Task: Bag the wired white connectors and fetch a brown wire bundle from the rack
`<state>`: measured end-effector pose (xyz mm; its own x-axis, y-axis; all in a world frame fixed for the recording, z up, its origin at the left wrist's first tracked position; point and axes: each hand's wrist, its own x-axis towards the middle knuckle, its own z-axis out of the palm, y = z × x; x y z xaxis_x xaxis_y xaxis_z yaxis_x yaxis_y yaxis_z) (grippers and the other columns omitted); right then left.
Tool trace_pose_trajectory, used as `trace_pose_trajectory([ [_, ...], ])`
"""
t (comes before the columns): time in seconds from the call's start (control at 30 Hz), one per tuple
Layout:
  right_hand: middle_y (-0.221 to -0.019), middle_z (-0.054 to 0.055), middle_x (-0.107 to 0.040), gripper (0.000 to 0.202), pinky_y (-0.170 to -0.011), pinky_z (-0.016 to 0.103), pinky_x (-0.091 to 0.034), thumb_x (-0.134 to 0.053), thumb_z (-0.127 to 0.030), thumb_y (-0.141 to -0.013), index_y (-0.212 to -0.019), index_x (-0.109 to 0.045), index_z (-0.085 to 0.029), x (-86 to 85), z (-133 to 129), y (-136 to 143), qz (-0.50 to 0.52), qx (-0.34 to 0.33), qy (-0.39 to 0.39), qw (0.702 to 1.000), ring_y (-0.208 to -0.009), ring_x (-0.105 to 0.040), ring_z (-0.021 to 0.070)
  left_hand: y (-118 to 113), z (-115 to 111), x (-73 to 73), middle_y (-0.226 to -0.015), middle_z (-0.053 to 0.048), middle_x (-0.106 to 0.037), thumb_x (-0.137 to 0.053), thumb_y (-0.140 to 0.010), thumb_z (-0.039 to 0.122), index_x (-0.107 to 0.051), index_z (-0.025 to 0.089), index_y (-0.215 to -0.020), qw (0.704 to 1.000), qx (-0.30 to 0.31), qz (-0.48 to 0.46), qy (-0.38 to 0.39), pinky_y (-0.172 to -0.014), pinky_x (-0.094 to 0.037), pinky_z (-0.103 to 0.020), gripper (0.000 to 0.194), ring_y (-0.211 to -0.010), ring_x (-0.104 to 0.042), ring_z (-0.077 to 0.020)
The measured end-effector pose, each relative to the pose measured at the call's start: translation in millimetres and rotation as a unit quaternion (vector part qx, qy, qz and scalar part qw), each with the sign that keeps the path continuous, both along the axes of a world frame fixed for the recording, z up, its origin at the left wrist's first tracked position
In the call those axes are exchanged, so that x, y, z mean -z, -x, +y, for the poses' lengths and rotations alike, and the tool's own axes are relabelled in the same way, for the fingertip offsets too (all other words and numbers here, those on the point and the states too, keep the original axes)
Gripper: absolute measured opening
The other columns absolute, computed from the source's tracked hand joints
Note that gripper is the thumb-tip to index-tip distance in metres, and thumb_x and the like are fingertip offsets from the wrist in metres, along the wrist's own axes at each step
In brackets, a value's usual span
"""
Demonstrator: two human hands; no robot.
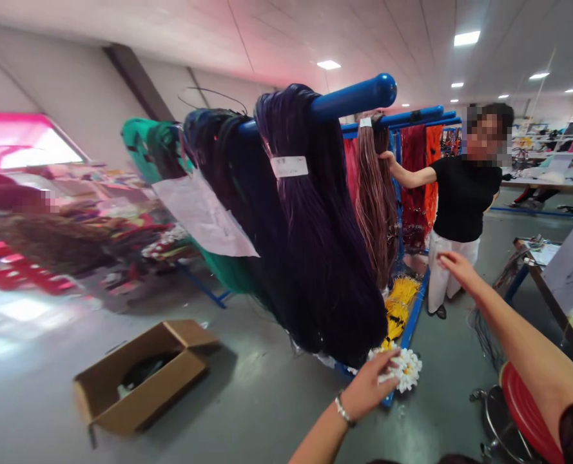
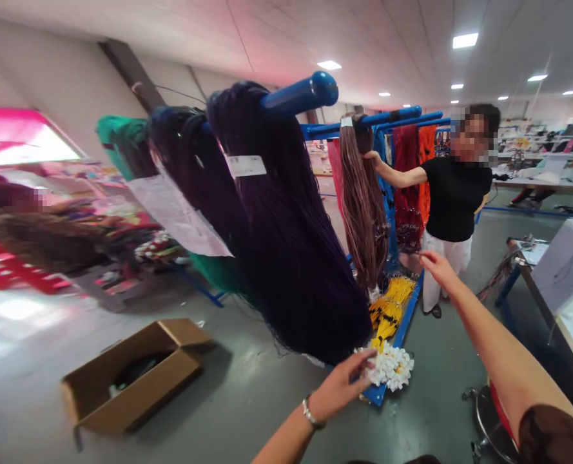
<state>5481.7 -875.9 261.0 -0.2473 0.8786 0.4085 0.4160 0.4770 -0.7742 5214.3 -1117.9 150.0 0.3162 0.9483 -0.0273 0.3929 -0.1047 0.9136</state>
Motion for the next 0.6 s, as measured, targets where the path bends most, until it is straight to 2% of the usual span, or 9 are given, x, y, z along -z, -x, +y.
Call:
trace_pose_trajectory([
  [0.1, -0.116, 0.011, -0.063, 0.055, -0.096, 0.041, -0.047, -0.051, -0.06, -0.078, -0.114, -0.062, -0.019, -52.6, 40, 32, 0.02, -0.012, -0.073, 0.997, -0.103, -0.06, 0.0222, -3, 36, -45.6, -0.136, -0.012, -0.05, -0.063, -0.076, 0.027, -0.039, 0.021, -0.143, 0.997, -0.049, -0.015, -0.064, -0.102, -0.044, -0.04, 0.071, -0.116, -0.056, -0.0241],
  [0.17, -0.118, 0.012, -0.062, 0.057, -0.099, 0.044, -0.045, -0.055, -0.06, -0.077, -0.115, -0.062, -0.018, -80.4, 61, 51, 0.029, -0.013, -0.111, 0.993, -0.104, -0.059, 0.0239, -8, 60, -72.6, -0.144, -0.012, -0.041, -0.065, -0.074, 0.027, -0.032, 0.023, -0.147, 0.987, -0.098, -0.025, -0.127, -0.109, -0.039, -0.041, 0.08, -0.126, -0.047, -0.0249],
  [0.27, -0.114, 0.014, -0.064, 0.062, -0.099, 0.046, -0.044, -0.055, -0.062, -0.076, -0.114, -0.062, -0.013, -111.9, 100, 73, 0.045, -0.024, -0.127, 0.991, -0.104, -0.06, 0.0254, -23, 105, -106.4, -0.15, -0.012, -0.032, -0.068, -0.074, 0.03, -0.025, 0.022, -0.149, 0.954, -0.215, -0.04, -0.208, -0.115, -0.029, -0.042, 0.087, -0.137, -0.036, -0.026],
  [0.37, -0.12, 0.015, -0.062, 0.063, -0.104, 0.043, -0.041, -0.053, -0.059, -0.08, -0.12, -0.058, -0.01, -140.6, 149, 90, 0.07, -0.06, -0.151, 0.984, -0.113, -0.056, 0.0252, -42, 168, -142.2, -0.152, -0.015, -0.027, -0.07, -0.073, 0.034, -0.019, 0.02, -0.15, 0.908, -0.332, -0.058, -0.249, -0.117, -0.023, -0.042, 0.093, -0.142, -0.027, -0.027],
  [0.47, -0.124, 0.016, -0.059, 0.064, -0.106, 0.047, -0.038, -0.054, -0.056, -0.082, -0.125, -0.054, -0.008, -171.4, 205, 107, 0.082, -0.08, -0.152, 0.982, -0.117, -0.054, 0.0271, -53, 241, -187.0, -0.155, -0.018, -0.018, -0.073, -0.072, 0.039, -0.01, 0.016, -0.151, 0.867, -0.425, -0.062, -0.254, -0.119, -0.017, -0.039, 0.103, -0.145, -0.017, -0.0275],
  [0.6, -0.128, 0.017, -0.056, 0.072, -0.106, 0.051, -0.038, -0.057, -0.058, -0.08, -0.129, -0.05, -0.006, -211.6, 273, 138, 0.072, -0.115, -0.144, 0.98, -0.119, -0.052, 0.0312, -44, 336, -250.1, -0.157, -0.021, -0.01, -0.077, -0.068, 0.046, -0.001, 0.012, -0.15, 0.804, -0.534, -0.058, -0.254, -0.119, -0.012, -0.039, 0.117, -0.147, -0.006, -0.0277],
])
